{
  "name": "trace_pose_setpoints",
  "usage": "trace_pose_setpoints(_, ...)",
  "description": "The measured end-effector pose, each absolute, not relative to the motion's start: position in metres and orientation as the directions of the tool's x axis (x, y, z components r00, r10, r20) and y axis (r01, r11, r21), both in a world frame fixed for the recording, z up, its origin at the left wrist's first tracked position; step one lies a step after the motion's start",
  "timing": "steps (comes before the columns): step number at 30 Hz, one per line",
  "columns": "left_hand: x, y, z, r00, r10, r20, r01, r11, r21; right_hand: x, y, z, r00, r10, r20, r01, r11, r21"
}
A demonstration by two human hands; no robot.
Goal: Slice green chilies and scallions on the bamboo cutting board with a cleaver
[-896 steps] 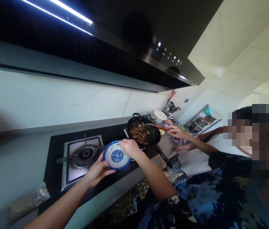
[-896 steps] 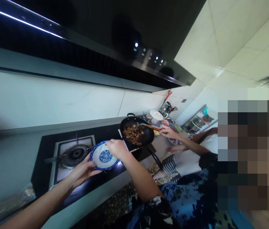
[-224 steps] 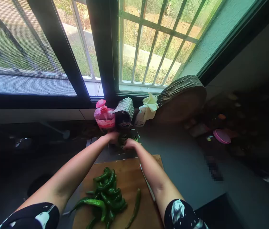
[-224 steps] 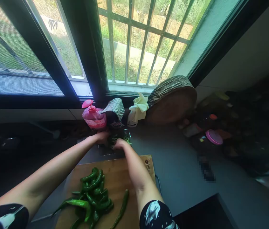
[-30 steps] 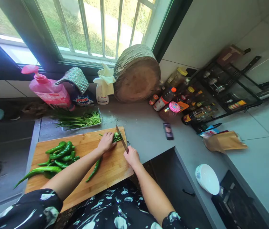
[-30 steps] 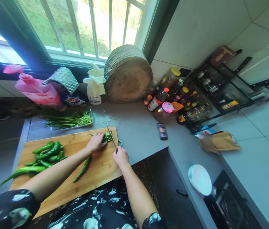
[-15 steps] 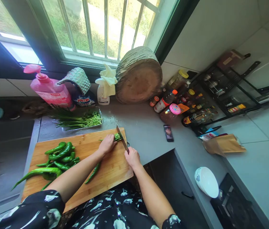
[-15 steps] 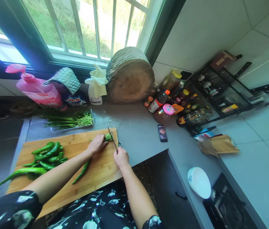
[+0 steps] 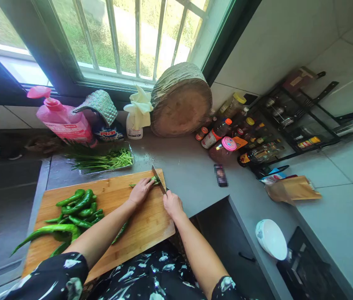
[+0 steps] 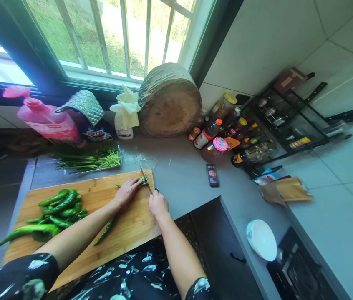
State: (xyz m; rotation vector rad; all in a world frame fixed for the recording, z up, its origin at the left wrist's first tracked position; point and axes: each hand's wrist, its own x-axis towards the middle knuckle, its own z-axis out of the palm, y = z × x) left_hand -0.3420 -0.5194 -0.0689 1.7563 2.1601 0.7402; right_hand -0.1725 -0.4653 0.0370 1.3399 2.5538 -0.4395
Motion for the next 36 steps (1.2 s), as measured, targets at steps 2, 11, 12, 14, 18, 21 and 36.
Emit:
trace_pose_setpoints(2,-0.341,-0.518,-0.068,-0.253,0.961,0.108,0.821,0.154,0.55,-0.173,-0.466,0.043,-0.558,0.77,-0.308,0.828,0.541,-0.149)
trace_pose_setpoints(11,-0.34,-0.514,-0.072,-0.289,0.947,0.142,0.799,0.157,0.581,-0.177,-0.477,0.06,-0.556,0.747,-0.364,0.822,0.558,-0.11)
trace_pose_setpoints(12,-0.34,-0.514,-0.071,-0.293,0.947,0.135,0.798,0.164,0.58,-0.177,-0.477,0.06,-0.56,0.746,-0.361,0.819,0.565,-0.104)
trace_pose_setpoints(14,-0.34,-0.513,-0.07,-0.296,0.947,0.121,0.801,0.177,0.572,-0.176,-0.478,0.06,-0.579,0.738,-0.346,0.805,0.585,-0.099)
trace_pose_setpoints(18,-0.341,-0.512,-0.068,-0.291,0.949,0.124,0.796,0.168,0.581,-0.171,-0.481,0.059,-0.642,0.71,-0.289,0.758,0.644,-0.103)
trace_pose_setpoints(21,-0.342,-0.512,-0.07,-0.297,0.945,0.139,0.792,0.162,0.589,-0.168,-0.486,0.057,-0.685,0.674,-0.276,0.713,0.699,-0.063)
trace_pose_setpoints(36,-0.342,-0.512,-0.089,-0.294,0.899,0.325,0.795,0.041,0.605,-0.187,-0.471,0.033,-0.708,0.607,-0.361,0.659,0.752,-0.028)
